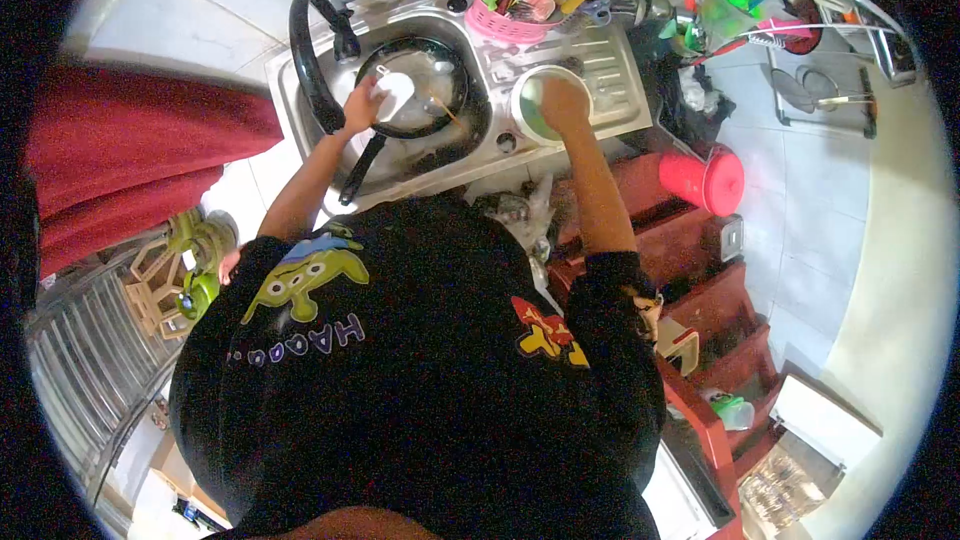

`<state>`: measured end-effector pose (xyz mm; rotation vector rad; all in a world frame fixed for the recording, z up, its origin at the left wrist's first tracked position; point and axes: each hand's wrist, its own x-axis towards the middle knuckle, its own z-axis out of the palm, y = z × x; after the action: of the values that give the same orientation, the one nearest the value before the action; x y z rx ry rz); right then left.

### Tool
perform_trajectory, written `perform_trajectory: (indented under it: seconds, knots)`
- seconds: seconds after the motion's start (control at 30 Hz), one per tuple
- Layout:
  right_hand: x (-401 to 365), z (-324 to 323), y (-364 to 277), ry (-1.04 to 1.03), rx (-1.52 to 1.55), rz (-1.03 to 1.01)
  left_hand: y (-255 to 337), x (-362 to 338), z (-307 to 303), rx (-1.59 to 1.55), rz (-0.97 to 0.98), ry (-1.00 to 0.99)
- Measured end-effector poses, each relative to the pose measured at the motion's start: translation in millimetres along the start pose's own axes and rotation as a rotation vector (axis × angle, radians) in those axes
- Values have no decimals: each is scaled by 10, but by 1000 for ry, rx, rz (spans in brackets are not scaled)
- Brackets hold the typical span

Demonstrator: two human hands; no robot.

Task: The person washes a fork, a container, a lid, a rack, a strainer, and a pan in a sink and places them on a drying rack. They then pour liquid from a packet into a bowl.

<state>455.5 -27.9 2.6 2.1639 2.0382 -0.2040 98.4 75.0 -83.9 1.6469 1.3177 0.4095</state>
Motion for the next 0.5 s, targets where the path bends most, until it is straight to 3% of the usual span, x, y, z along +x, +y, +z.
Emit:
perform_trajectory:
  seconds: [0.07, 0.1, 0.17, 0.27, 0.3, 0.37, 0.43, 0.5]
  knots:
    - [-198, -519, -318, 196, 164, 80, -196, 18, 134, -451, -148, -40]
    - [-273, -818, -533, 293, 245, 117, 128, -161, 144, -742, -255, 15]
    - [-261, -1037, -1022, 389, 805, 47, 343, -285, 221, -876, -181, -80]
    - [-144, -963, -1720, 496, 737, -154, 1002, -490, 106, -1089, -310, -190]
    - [-83, -887, -1885, 471, 701, -182, 906, -423, 190, -1036, -225, -176]
    - [41, -714, -2019, 756, 471, -280, 1108, -566, 201, -1276, -115, -58]
    - [192, -609, -1948, 849, 594, -240, 1037, -531, 105, -984, -39, -132]
    - [450, -403, -1804, 552, 1039, 91, 1001, -585, 61, -843, -42, -168]
